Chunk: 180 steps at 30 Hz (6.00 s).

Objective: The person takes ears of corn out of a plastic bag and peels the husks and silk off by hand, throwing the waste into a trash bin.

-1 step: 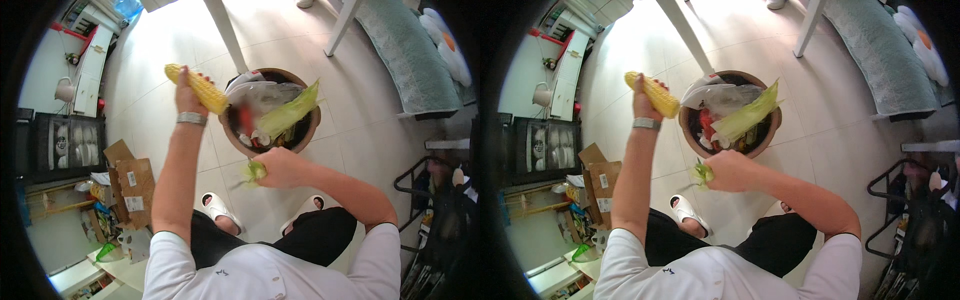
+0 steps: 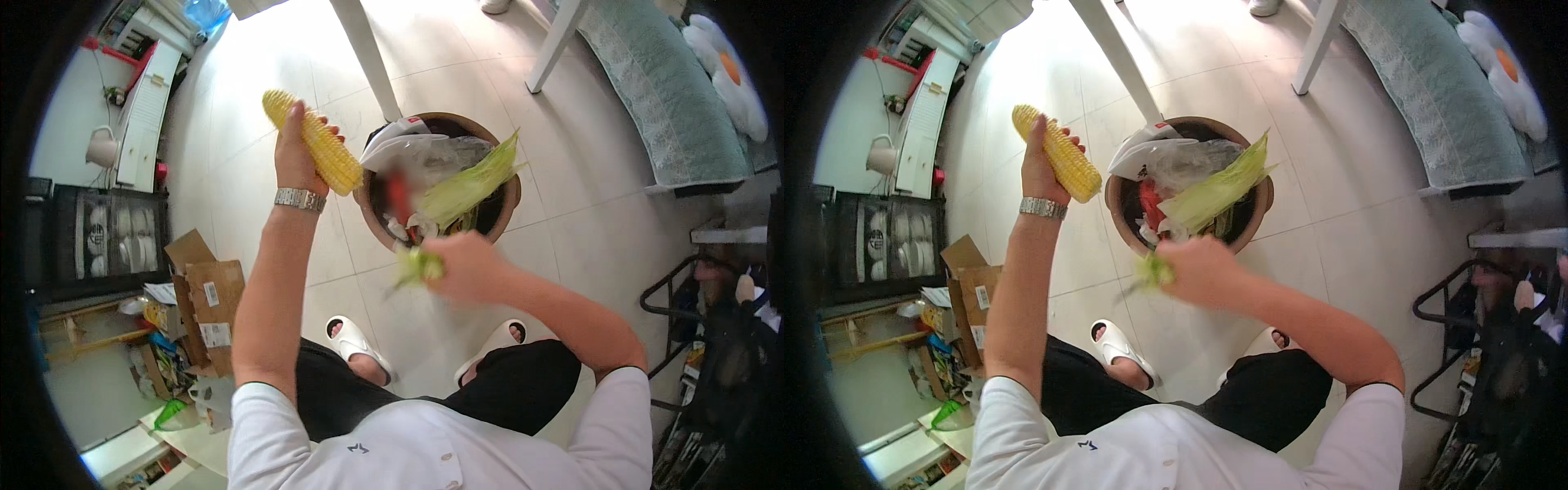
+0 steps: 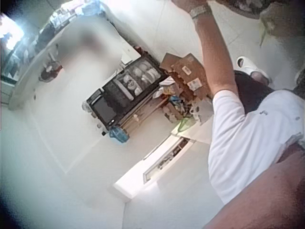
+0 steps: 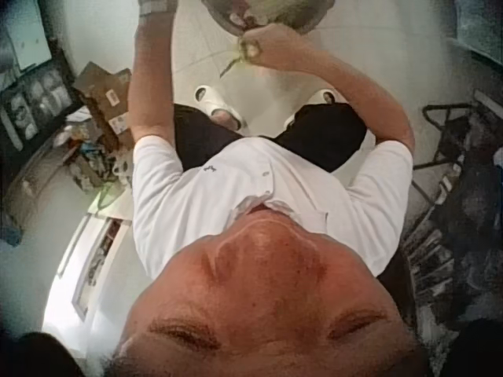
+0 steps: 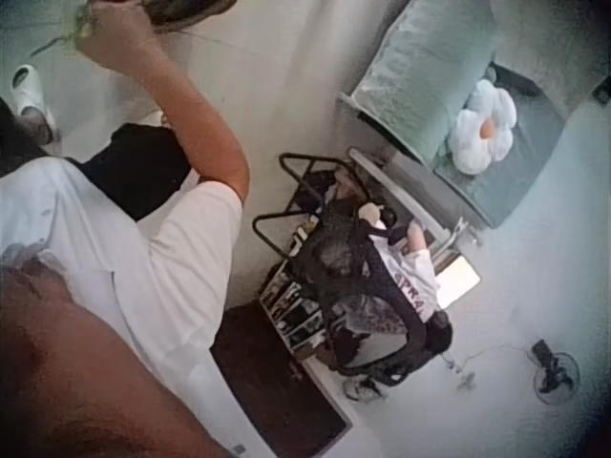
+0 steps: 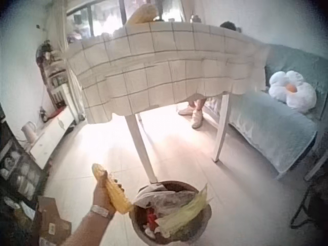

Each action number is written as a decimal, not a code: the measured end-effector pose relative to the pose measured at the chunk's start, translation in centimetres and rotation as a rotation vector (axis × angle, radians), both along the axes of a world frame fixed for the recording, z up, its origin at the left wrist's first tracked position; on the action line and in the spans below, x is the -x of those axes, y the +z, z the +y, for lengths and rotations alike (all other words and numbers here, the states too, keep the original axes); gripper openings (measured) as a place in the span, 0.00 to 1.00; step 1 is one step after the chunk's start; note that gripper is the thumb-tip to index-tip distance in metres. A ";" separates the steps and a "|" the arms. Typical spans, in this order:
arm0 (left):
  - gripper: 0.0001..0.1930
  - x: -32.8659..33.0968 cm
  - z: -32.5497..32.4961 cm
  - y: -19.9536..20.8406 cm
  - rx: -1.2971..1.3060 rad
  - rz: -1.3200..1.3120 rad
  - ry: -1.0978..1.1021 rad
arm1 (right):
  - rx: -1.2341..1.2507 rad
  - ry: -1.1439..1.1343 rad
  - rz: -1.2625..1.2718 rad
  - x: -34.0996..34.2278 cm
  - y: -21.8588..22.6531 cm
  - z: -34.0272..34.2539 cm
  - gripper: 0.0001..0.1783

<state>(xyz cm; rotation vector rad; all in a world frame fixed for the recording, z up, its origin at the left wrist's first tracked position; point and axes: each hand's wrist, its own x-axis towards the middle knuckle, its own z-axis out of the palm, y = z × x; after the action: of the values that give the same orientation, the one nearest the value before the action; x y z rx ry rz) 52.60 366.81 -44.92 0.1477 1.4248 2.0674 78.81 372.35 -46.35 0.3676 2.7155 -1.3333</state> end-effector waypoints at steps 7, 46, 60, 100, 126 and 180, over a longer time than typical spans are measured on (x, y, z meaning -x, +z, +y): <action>0.23 -4.6 -0.9 1.8 0.150 0.121 -0.213 | -0.450 -0.322 0.368 1.9 -4.6 10.6 0.21; 0.15 -8.4 -4.2 -1.7 0.119 0.103 -0.422 | -0.705 0.391 -0.367 1.1 -10.8 9.7 0.09; 0.26 -14.7 1.4 -4.1 -0.111 -0.164 -0.275 | 0.530 -0.426 0.363 -1.3 -3.5 1.1 0.58; 0.28 -8.1 2.6 -1.6 0.210 0.335 -0.856 | 1.295 -0.302 0.178 -5.5 -2.2 6.7 0.38; 0.19 -9.2 -1.2 -3.9 0.504 1.022 -0.782 | 1.251 -0.440 0.161 -5.0 -3.2 6.6 0.30; 0.21 -9.0 -2.3 -1.1 0.553 1.674 -0.493 | 0.471 -0.503 0.232 -3.5 -4.2 4.8 0.59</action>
<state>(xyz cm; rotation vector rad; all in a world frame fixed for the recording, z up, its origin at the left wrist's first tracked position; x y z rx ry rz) 61.62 364.49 -46.06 2.0463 2.3187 0.7693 82.29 377.13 -50.55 0.9358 2.4384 -2.2022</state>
